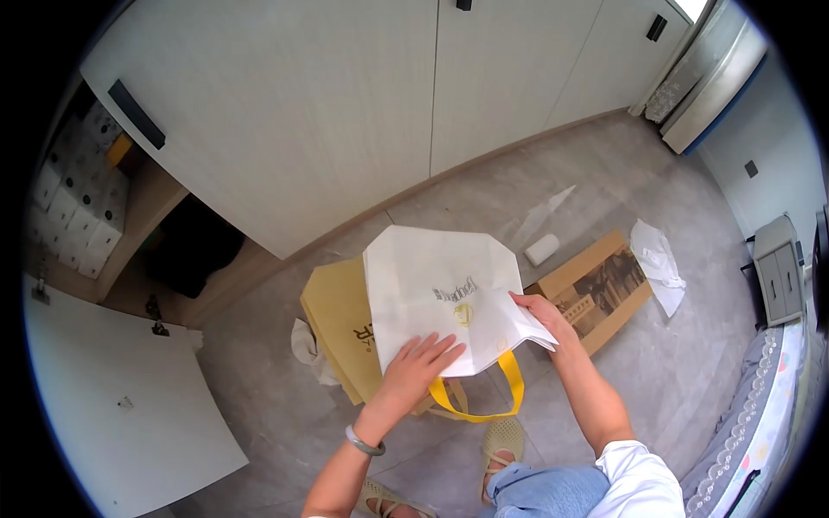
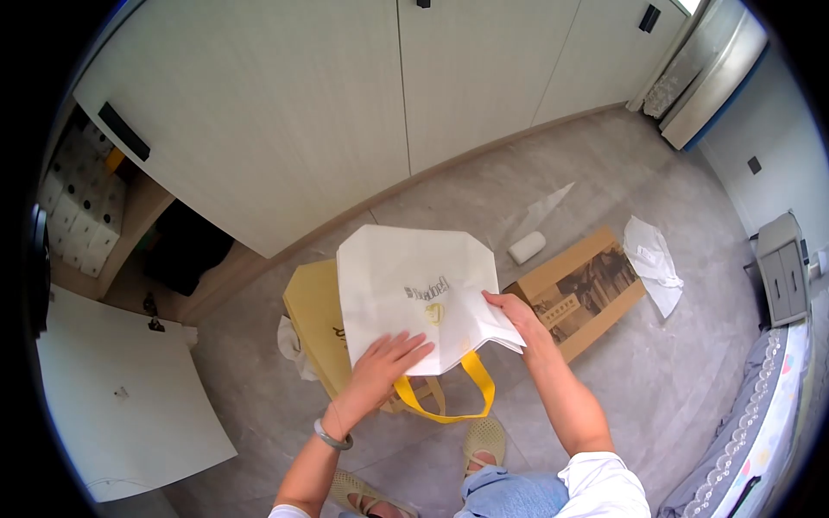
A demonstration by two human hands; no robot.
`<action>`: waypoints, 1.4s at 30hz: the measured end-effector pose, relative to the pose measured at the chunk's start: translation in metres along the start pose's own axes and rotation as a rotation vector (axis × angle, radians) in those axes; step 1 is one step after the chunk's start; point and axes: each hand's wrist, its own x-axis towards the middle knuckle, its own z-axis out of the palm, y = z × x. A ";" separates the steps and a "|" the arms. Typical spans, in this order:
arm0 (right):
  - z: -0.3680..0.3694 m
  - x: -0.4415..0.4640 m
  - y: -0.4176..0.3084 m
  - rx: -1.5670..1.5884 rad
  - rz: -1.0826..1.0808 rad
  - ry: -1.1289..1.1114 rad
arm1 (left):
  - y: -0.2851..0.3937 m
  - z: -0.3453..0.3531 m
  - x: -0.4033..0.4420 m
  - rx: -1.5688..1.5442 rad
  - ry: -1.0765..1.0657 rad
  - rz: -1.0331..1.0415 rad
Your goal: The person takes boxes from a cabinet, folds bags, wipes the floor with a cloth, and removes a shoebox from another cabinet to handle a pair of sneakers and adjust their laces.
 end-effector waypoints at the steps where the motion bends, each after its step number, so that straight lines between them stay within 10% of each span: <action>1: 0.003 -0.002 0.001 0.000 0.000 -0.002 | -0.002 -0.006 -0.002 -0.318 0.082 -0.074; 3: 0.011 -0.008 0.008 0.061 -0.281 -0.044 | 0.003 -0.018 0.003 -0.469 0.061 -0.323; 4: 0.015 -0.010 0.009 0.121 -0.318 -0.426 | 0.008 -0.025 0.006 -0.616 0.044 -0.574; 7: 0.055 -0.034 0.041 -0.199 -0.260 -0.472 | 0.020 -0.017 0.013 -0.684 0.188 -0.565; 18: 0.054 -0.028 0.088 -0.507 -0.306 -0.247 | 0.010 0.009 0.021 -1.154 0.163 -0.441; 20: 0.046 -0.023 0.086 -0.510 -0.348 -0.179 | 0.006 0.001 0.018 -1.212 0.260 -0.860; 24: 0.010 -0.003 0.075 -0.588 -0.550 0.168 | -0.022 -0.021 0.012 -1.176 0.745 -0.914; 28: -0.018 -0.003 0.065 -0.273 -0.170 0.214 | -0.021 -0.069 0.007 -0.767 0.774 -0.814; 31: 0.007 -0.007 0.087 -1.110 -1.093 0.866 | -0.007 -0.069 0.017 -0.591 0.747 -0.669; 32: 0.019 -0.014 0.085 -1.108 -1.094 0.870 | -0.001 -0.071 0.023 -0.525 0.747 -0.651; 34: 0.035 -0.027 0.080 -1.377 -1.885 0.661 | 0.012 -0.080 0.034 -0.539 0.742 -0.665; 35: 0.032 -0.024 0.081 -1.457 -1.927 0.243 | 0.017 -0.082 0.038 -0.490 0.649 -0.724; 37: 0.070 -0.025 0.072 -1.745 -1.763 0.038 | 0.023 -0.086 0.042 -0.441 0.546 -0.766; 40: 0.068 0.006 0.033 -1.856 -1.500 0.520 | 0.029 -0.085 0.044 -0.367 0.345 -0.792; 42: 0.018 0.045 0.010 -2.138 -0.471 0.352 | 0.021 -0.081 0.044 -0.186 0.410 -0.658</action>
